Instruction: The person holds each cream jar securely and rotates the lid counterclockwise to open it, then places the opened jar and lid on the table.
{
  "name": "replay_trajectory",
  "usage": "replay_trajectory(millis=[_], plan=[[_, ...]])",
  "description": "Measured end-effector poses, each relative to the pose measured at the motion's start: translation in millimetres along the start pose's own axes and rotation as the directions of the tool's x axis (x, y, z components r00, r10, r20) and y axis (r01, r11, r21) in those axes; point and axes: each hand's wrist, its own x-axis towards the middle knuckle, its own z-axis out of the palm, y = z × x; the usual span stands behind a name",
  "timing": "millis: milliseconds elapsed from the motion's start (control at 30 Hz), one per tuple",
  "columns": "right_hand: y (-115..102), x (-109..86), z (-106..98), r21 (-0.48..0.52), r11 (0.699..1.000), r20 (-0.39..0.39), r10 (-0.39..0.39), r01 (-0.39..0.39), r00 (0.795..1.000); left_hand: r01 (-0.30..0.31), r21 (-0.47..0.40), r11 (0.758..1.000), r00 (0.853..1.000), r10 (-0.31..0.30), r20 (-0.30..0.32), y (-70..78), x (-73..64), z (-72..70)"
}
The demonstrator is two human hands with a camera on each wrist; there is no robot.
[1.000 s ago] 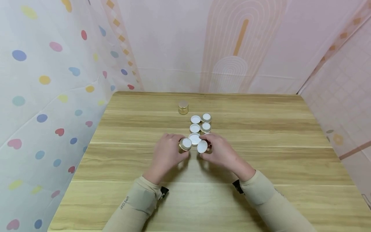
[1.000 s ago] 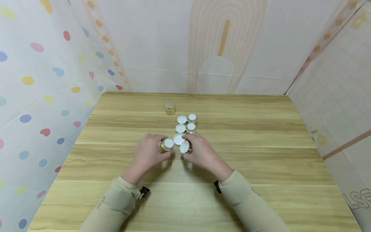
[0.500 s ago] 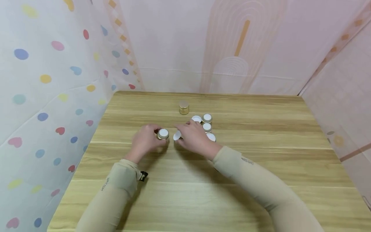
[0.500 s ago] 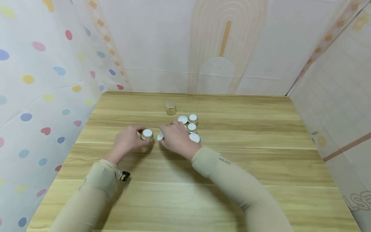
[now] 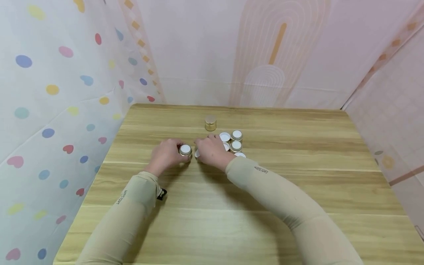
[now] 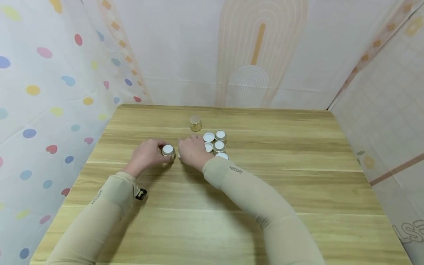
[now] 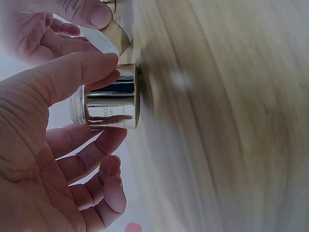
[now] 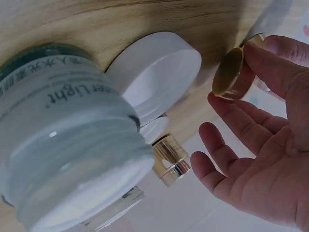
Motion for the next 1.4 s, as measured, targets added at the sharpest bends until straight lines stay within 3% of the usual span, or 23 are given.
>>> replay_trajectory(millis=[267, 467, 600, 733, 833, 933, 1000, 1133, 1400], plan=[[3.7, 2.5, 7.0, -0.062, 0.998, 0.006, -0.011, 0.011, 1.000, -0.013, 0.017, 1.000, 0.999, 0.012, 0.033, 5.4, 5.2, 4.8], [17.2, -2.5, 3.2, -0.001, 1.000, 0.029, -0.016, 0.016, 0.999, -0.057, -0.026, 0.998, 0.993, 0.059, 0.099, 9.8, 10.5, -3.5], [36.4, -15.9, -7.4, 0.081, 0.997, 0.018, 0.002, -0.003, 1.000, -0.076, -0.134, 0.988, 0.987, 0.094, 0.129, 13.3, 28.0, -18.7], [66.5, -36.5, -19.1, 0.155, 0.986, -0.020, 0.059, -0.056, 0.998, -0.102, -0.219, 0.970, 0.983, 0.133, 0.129, 23.9, 59.7, -27.9], [91.4, -55.9, -25.1, 0.278, 0.956, -0.051, 0.116, -0.097, 0.992, -0.140, -0.206, 0.969, 0.977, 0.169, 0.131, 34.1, 84.0, -27.9], [113.2, -74.6, -24.7, 0.408, 0.905, -0.080, 0.166, -0.120, 0.983, -0.124, -0.171, 0.977, 0.973, 0.154, 0.172, 39.7, 102.2, -25.4], [124.2, -86.7, -22.1, 0.478, 0.867, -0.086, 0.204, -0.140, 0.975, -0.107, -0.157, 0.982, 0.969, 0.138, 0.203, 41.2, 111.9, -23.6], [136.9, -105.1, -14.4, 0.544, 0.823, -0.087, 0.251, -0.166, 0.964, -0.111, -0.133, 0.985, 0.966, 0.138, 0.219, 42.4, 124.7, -21.7], [137.9, -116.3, -5.3, 0.548, 0.827, -0.132, 0.235, -0.127, 0.963, -0.135, -0.062, 0.989, 0.970, 0.145, 0.197, 48.2, 123.3, -22.3]])
